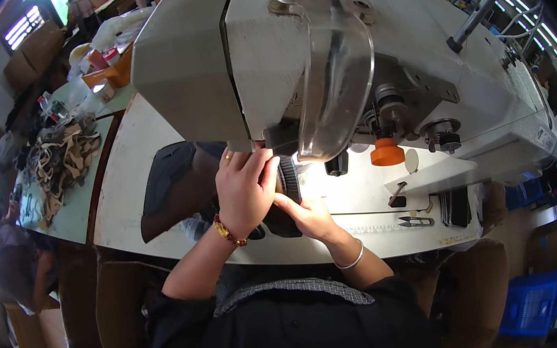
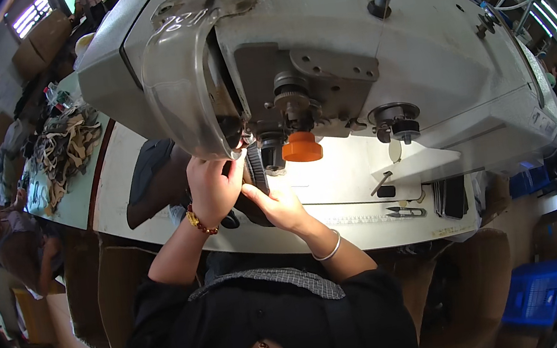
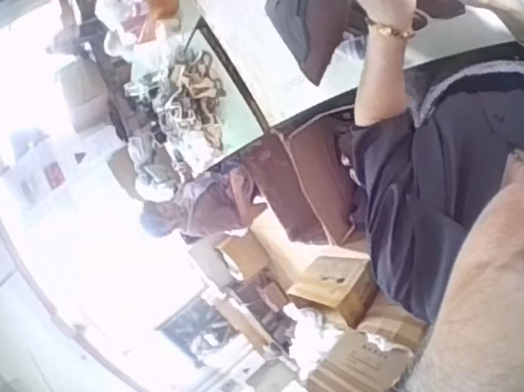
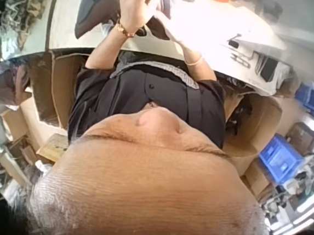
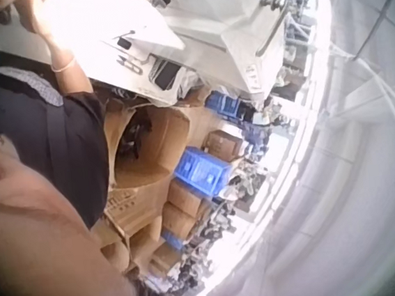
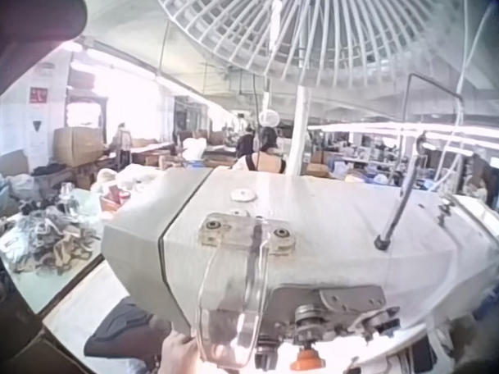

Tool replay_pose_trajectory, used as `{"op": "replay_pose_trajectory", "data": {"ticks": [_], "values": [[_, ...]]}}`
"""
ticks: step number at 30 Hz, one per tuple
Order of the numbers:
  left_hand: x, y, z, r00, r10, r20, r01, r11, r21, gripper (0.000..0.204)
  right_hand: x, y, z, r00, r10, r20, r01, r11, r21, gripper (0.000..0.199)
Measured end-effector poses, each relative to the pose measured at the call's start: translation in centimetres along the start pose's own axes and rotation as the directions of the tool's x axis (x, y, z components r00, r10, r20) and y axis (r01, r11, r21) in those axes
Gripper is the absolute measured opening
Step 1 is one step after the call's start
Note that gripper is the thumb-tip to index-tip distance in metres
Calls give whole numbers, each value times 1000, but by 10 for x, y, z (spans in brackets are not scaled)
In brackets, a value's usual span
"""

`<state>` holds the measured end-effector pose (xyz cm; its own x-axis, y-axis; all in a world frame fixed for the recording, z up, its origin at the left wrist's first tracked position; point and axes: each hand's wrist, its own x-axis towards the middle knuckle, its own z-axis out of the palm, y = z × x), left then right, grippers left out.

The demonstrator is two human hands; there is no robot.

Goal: The person sews a shoe upper piece using a sewing machine, places it into a box, and retrieves another shoe upper piece to sew with the sewing machine.

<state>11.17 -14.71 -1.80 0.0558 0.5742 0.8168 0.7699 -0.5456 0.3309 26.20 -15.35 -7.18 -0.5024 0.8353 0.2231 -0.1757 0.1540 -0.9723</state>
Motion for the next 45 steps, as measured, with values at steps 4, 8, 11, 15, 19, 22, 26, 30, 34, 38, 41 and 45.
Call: {"op": "replay_pose_trajectory", "data": {"ticks": [4,8,11,15,19,22,26,30,34,38,41,45], "values": [[2,-7,-5,999,-9,43,11,999,-41,13,1,1,5,999,42,-12,-41,997,60,25],[19,-8,-37,948,-8,317,39,995,-92,13,-4,0,13,992,67,-104,-54,991,120,31],[41,-16,-57,836,-24,549,73,995,-68,19,-5,-8,7,988,116,-100,-102,986,133,37],[50,-20,-56,766,12,643,-60,997,53,34,-1,-20,-25,953,290,90,-302,938,170,45],[42,-32,-42,753,29,657,-62,998,28,53,12,-52,-76,949,289,127,-244,926,-286,40],[44,-35,-33,743,-55,667,29,998,50,60,24,-73,-95,943,258,212,-159,905,-395,36],[60,-42,-31,622,-120,774,358,922,-145,53,18,-69,-93,980,170,107,-127,937,-327,36],[66,-57,-25,461,-138,877,682,687,-250,35,9,-69,-70,996,-73,-47,35,833,-553,47],[61,-73,-11,531,-40,846,657,650,-382,32,13,-69,-68,966,-247,80,237,715,-658,50],[60,-67,-11,541,-100,835,656,672,-344,30,9,-70,-70,984,-178,28,156,763,-627,45],[59,-63,-15,564,-101,820,628,697,-346,28,10,-68,-71,997,-76,20,76,871,-486,41],[63,-57,-20,558,-75,827,638,675,-370,27,11,-53,-82,995,-85,54,99,938,-334,38]]}}
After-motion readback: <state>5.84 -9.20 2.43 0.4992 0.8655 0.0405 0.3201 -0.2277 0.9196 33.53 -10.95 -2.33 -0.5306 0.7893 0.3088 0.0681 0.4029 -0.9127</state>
